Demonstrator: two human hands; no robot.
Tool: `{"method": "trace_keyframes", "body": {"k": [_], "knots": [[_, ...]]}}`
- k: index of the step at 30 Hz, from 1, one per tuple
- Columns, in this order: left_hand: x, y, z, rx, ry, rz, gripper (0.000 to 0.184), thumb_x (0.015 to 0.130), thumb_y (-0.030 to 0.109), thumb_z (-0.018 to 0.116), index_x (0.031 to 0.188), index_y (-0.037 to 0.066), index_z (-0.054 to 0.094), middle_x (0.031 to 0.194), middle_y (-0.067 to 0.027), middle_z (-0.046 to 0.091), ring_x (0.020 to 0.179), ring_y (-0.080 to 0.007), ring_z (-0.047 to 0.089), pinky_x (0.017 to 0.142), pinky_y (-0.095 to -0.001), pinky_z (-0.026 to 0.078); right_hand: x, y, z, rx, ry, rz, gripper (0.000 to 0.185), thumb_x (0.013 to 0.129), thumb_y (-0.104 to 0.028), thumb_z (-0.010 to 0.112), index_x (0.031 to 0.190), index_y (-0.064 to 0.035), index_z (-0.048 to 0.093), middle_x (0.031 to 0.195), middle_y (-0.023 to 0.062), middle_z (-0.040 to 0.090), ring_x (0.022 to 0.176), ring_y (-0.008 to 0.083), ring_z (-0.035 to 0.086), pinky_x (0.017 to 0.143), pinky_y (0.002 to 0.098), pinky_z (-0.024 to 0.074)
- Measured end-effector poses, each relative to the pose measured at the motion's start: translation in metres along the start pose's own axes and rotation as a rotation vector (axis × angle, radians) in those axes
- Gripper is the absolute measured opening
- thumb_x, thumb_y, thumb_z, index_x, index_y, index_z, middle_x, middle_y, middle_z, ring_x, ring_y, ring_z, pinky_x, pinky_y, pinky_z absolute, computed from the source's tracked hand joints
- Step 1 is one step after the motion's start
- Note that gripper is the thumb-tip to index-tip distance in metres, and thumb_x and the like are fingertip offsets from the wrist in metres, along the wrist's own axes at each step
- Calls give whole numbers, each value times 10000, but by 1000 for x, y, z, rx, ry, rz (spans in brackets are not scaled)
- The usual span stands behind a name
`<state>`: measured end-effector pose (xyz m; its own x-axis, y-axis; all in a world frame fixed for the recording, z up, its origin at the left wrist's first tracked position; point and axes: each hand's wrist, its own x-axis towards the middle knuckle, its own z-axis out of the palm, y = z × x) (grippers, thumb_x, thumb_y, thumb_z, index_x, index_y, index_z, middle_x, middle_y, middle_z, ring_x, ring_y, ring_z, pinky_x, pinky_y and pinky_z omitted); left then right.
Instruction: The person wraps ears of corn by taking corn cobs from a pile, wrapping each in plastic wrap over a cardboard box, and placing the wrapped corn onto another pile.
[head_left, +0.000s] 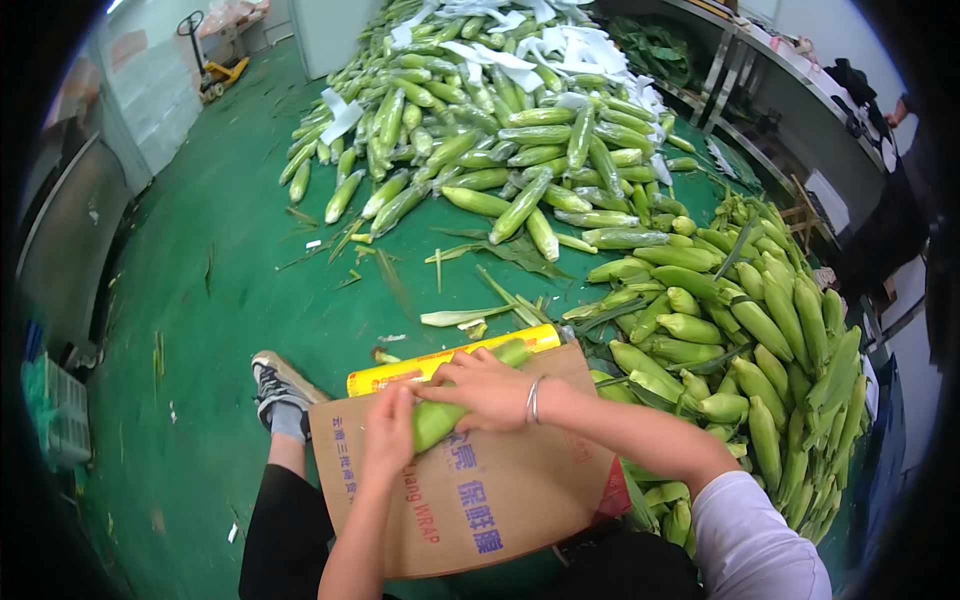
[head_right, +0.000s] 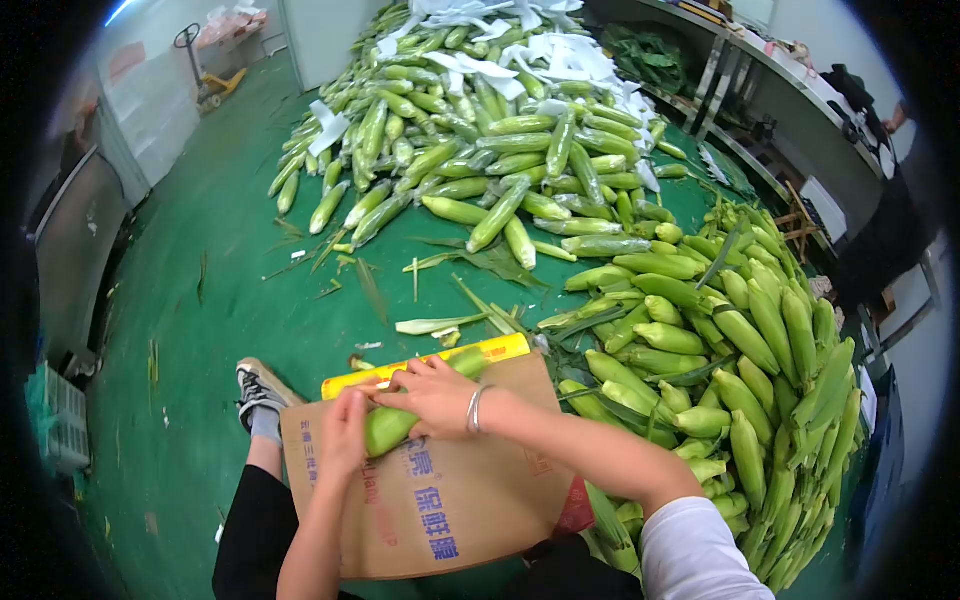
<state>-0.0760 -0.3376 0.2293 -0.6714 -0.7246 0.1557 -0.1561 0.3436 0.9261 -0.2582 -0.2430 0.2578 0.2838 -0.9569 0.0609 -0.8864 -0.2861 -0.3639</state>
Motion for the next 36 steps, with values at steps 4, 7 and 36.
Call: {"method": "trace_keyframes", "body": {"k": [4,7,36], "knots": [[-13,9,4,615,-140,380,421,847,218,641,1203,16,543,1150,-184,526,1040,-369,507,918,-412,414,-43,-24,25,67,514,312,599,724,-203,741,1245,-40,496,1170,131,511,1103,299,476,910,400,393],[-14,7,-13,571,-268,262,482,782,232,696,1183,14,541,1131,-177,495,1064,-363,490,912,-418,415,-58,-20,37,-191,341,267,587,724,-207,742,1233,-47,496,1170,130,510,1104,299,474,926,402,388],[-8,16,-6,830,-128,288,672,710,465,738,1167,5,560,1105,-141,551,1070,-312,488,911,-421,373,-61,-36,30,-61,448,369,522,772,-315,722,1219,-101,559,1110,110,545,1033,301,492,892,407,393]]}}
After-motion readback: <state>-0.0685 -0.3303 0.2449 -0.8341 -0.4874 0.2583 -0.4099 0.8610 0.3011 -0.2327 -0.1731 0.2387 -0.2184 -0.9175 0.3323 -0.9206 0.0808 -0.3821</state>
